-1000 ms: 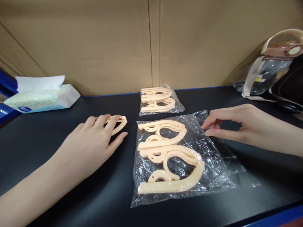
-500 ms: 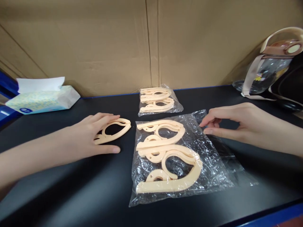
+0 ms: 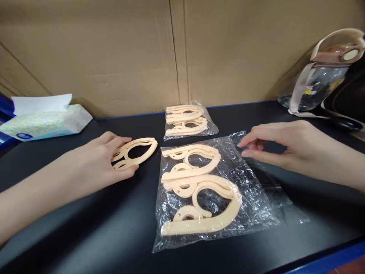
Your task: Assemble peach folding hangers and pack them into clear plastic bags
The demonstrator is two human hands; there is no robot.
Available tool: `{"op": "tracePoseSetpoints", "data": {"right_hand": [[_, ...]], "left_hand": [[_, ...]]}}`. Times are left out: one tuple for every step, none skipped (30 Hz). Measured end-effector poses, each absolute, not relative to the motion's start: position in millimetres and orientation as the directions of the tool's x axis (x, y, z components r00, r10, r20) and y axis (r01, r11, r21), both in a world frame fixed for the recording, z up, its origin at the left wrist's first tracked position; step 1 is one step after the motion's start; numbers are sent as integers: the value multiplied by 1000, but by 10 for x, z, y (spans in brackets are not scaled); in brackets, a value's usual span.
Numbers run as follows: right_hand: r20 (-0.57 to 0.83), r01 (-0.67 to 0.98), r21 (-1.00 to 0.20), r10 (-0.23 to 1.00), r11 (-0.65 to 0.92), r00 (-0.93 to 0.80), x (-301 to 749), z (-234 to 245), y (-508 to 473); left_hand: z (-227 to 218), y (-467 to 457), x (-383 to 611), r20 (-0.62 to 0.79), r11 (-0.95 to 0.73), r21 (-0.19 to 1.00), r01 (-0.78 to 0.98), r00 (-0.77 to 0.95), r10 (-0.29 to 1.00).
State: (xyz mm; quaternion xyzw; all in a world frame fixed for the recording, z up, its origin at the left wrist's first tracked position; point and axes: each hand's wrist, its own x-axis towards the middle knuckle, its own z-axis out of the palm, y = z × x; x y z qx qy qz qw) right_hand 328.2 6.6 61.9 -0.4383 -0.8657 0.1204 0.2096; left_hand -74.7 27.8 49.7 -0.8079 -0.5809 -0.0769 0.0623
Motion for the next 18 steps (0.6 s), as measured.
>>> {"op": "tracePoseSetpoints", "data": {"right_hand": [[260,709,-393,810,586,-526,3280,615,65],[263,707,-394,809,588,-526,3276,613,63],[263,706,-395,808,588,-527,3270,611,60],[263,704,-396,807,589,-528,3263,609,56],[260,700,-400,805,592,-533,3254,608,51],[260,692,-405,801,597,-539,3242,606,44],[263,679,-414,794,606,-548,3229,603,37],[269,663,-428,787,615,-556,3212,598,28],[278,641,-445,777,625,-564,3193,592,19],[288,616,-465,767,636,-574,3171,584,9],[302,591,-487,759,643,-577,3147,575,-3],[321,567,-509,754,647,-573,3122,567,-16],[340,546,-530,752,649,-565,3096,561,-32],[360,527,-547,751,650,-554,3070,558,-50],[381,507,-561,748,654,-544,3044,560,-70],[394,486,-575,744,658,-540,3019,565,-94],[402,460,-591,736,663,-545,2995,573,-118],[395,431,-611,728,664,-561,2971,583,-143]], "left_hand": [[491,259,-717,189,-327,-25,945,326,926],[492,239,-690,178,-342,-41,939,343,922],[499,219,-665,173,-361,-59,931,365,915],[510,196,-639,196,-370,-79,926,378,905],[522,169,-611,226,-358,-93,929,370,901],[534,139,-580,264,-331,-99,938,346,900],[544,103,-545,305,-302,-96,949,316,898],[551,61,-507,339,-269,-80,960,280,898],[553,14,-468,384,-268,-66,961,272,882],[552,-39,-427,429,-301,-62,951,298,853],[548,-97,-386,479,-353,-72,933,342,808],[539,-160,-347,530,-418,-94,904,401,747],[527,-225,-311,564,-475,-116,872,451,692],[510,-290,-277,592,-519,-134,844,489,641],[487,-351,-248,606,-552,-143,821,514,607],[458,-404,-224,613,-571,-140,809,524,591],[424,-445,-206,608,-586,-134,799,533,588],[386,-471,-192,595,-613,-123,781,552,584]]}}
